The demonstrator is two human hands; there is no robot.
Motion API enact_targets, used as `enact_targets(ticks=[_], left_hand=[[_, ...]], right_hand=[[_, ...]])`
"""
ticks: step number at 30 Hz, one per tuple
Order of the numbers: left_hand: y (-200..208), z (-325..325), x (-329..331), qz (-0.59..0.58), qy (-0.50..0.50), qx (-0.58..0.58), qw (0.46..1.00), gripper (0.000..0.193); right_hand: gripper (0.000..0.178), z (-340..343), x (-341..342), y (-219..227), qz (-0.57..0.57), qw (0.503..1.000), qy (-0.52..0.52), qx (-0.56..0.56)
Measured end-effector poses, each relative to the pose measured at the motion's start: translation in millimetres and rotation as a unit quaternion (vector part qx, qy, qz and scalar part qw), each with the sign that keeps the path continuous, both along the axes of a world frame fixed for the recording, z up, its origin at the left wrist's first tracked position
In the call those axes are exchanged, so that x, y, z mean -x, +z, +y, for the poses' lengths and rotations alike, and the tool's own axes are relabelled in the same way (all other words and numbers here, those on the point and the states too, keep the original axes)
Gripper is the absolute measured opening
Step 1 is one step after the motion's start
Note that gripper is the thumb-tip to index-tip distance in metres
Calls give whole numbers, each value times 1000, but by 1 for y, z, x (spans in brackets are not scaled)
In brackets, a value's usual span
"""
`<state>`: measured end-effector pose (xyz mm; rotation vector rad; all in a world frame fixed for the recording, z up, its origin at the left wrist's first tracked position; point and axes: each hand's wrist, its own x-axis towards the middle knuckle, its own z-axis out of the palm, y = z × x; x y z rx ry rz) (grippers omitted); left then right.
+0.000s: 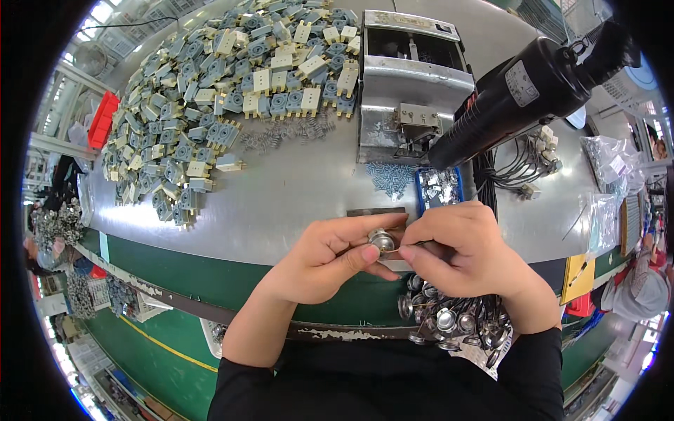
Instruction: Assembling small electronic components by connecting wires and using an electric screwdriver.
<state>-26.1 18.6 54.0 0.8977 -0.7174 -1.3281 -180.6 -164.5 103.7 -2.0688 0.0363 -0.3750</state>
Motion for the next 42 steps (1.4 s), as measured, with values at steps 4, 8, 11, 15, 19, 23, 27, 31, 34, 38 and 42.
enact_targets(ticks=[4, 8, 11, 15, 19, 23, 27, 31, 34, 38, 42], left_hand=[[-18, 7, -10, -14, -54, 66, 996, 37], [-10, 4, -2, 31, 5, 36, 999, 39], [-21, 4, -3, -19, 15, 49, 998, 43], [-25, -1, -5, -105, 59, 108, 987, 43], [-25, -5, -2, -147, 116, 131, 974, 40], [-23, -7, 4, -349, 216, 129, 903, 38], [-21, -1, 6, -283, 202, 106, 931, 24], [-5, 1, 2, -352, 195, 102, 910, 18], [-1, 0, -4, -531, 241, 102, 806, 23], [2, -16, -3, -582, 285, 105, 754, 27], [-7, -31, 6, -589, 370, 162, 700, 28]], right_hand=[[12, 4, 0, 10, 23, 1000, -9, 13], [14, 4, 2, 8, 19, 1000, -14, -18], [13, 4, 1, 4, -13, 1000, 1, 4], [14, 4, -1, 2, -30, 999, 9, 23], [14, 6, -2, -9, -86, 992, -9, 91], [17, 9, -2, -21, -177, 957, -53, 223], [19, 13, -3, -15, -153, 969, -53, 187], [18, 15, -4, -8, -88, 988, -62, 113], [24, 10, -1, 0, -17, 998, -31, 55], [33, 5, 2, -6, 24, 999, -40, -24], [33, 2, 2, -5, -40, 998, -41, 11]])
